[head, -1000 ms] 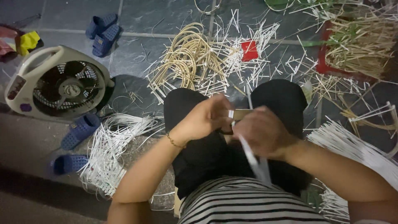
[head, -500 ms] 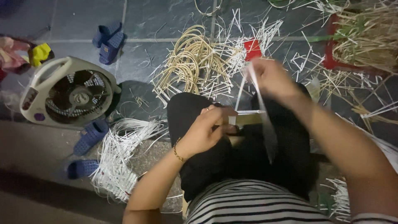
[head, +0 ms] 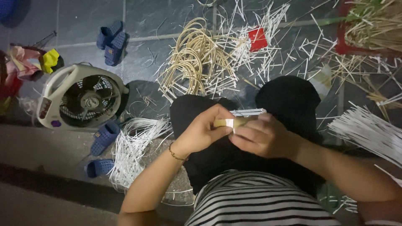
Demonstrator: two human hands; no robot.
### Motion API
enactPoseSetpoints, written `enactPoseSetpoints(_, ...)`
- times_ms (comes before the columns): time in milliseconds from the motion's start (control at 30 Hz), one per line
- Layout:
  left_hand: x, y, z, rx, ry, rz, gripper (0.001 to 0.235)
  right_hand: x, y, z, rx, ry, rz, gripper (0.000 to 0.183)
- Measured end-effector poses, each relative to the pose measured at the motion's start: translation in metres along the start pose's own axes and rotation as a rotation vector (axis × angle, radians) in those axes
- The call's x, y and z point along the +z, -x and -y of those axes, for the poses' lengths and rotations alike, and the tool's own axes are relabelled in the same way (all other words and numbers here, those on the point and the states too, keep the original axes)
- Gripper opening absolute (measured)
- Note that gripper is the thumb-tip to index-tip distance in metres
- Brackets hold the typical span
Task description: The recorder wraps white plastic tape around a curved bamboo frame piece and trims it with scissors.
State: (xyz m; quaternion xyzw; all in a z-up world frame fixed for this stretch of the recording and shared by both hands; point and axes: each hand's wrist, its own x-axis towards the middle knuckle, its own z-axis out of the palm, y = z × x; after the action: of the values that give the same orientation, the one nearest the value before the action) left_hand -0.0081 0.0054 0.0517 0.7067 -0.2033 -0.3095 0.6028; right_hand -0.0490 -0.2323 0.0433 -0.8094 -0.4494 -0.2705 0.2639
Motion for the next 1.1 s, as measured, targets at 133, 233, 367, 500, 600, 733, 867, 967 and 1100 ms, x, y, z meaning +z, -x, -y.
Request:
enactPoseSetpoints(133, 0.002, -0.003, 0.009, -0.071, 0.116, -0.027, 0.025, 0.015, 0.008, 0.004, 0.123, -0.319, -0.017, 0.008)
enactPoseSetpoints(233, 0.000, -0.002, 0.000, 0.086, -0.188, -0.021, 0.021, 0.008, -0.006, -0.013, 0.415, -0.527, 0.003, 0.007)
enactPoseSetpoints(367, 0.006, 0.004, 0.004, 0.210, -0.391, -0.185, 0.033, 0.019, -0.028, -0.047, 0.711, -0.625, 0.146, 0.013)
enactPoseSetpoints(500, 0.006, 0.004, 0.002, 0.275, -0.415, -0.221, 0.039, 0.043, -0.020, -0.067, 0.958, -0.689, 0.392, 0.020)
enactPoseSetpoints(600, 0.005, 0.002, -0.002, 0.244, -0.423, -0.183, 0.036, 0.039, -0.019, -0.100, 0.986, -0.712, 0.383, 0.020)
enactPoseSetpoints(733, -0.003, -0.006, -0.023, 0.163, -0.429, -0.114, 0.033, 0.011, 0.010, -0.131, 1.177, -1.161, -0.112, 0.023)
enactPoseSetpoints(867, -0.008, -0.014, -0.018, 0.178, -0.407, -0.072, 0.031, 0.004, 0.024, -0.076, 0.759, -0.311, 0.197, 0.012)
enactPoseSetpoints(967, -0.006, -0.017, -0.010, -0.167, -0.066, -0.003, 0.024, -0.005, 0.011, -0.031, 0.086, -0.109, 0.068, 0.021)
enactPoseSetpoints(1100, -0.003, -0.017, -0.008, -0.064, -0.053, -0.002, 0.023, 0.006, 0.012, -0.016, 0.019, -0.125, 0.036, 0.024)
